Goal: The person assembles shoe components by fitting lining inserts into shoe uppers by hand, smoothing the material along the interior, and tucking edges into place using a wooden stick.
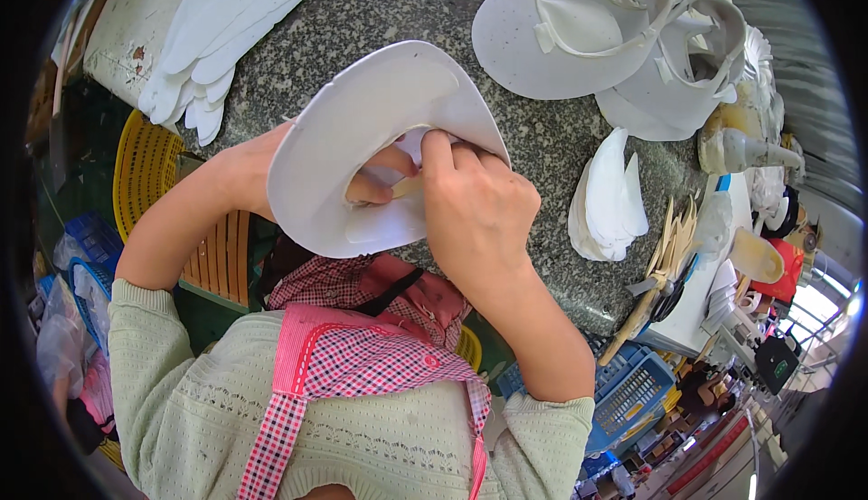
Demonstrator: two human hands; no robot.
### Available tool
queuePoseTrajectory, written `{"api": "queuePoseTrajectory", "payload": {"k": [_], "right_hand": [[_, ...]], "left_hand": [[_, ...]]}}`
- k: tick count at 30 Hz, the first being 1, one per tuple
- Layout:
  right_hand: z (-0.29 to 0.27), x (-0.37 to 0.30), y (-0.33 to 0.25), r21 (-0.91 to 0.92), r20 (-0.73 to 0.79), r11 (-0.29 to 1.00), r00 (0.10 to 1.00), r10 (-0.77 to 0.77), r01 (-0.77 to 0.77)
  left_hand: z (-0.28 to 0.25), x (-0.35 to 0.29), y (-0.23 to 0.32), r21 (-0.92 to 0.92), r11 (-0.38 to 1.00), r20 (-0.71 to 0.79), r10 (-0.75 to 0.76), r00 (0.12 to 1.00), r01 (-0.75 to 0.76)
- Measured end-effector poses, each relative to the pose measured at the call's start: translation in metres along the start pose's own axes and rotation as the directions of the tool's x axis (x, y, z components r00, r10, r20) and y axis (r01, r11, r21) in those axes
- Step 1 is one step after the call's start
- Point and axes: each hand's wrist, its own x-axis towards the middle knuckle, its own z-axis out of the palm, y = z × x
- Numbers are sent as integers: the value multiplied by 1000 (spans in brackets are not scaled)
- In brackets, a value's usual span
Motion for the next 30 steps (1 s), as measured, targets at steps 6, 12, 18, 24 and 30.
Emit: {"api": "queuePoseTrajectory", "payload": {"k": [6, 12, 18, 24, 30], "right_hand": [[-3, -3, 23, 436, 25, 893, 994, 111, -111], [8, -9, 28, 436, 7, 888, 987, 161, -148], [17, -13, 30, 463, -87, 874, 974, 210, -148], [22, -11, 38, 519, -95, 842, 969, 229, -148], [26, -10, 34, 406, -153, 904, 966, 209, -131]], "left_hand": [[2, 10, 6, 118, 992, 97, 28, 995, -39], [9, 19, 4, 71, 997, 79, 14, 997, -19], [13, 27, 6, -38, 991, 149, -118, 982, 125], [5, 37, 10, 56, 988, 197, -150, 969, 142], [4, 42, 13, 77, 991, 206, -124, 971, 110]]}}
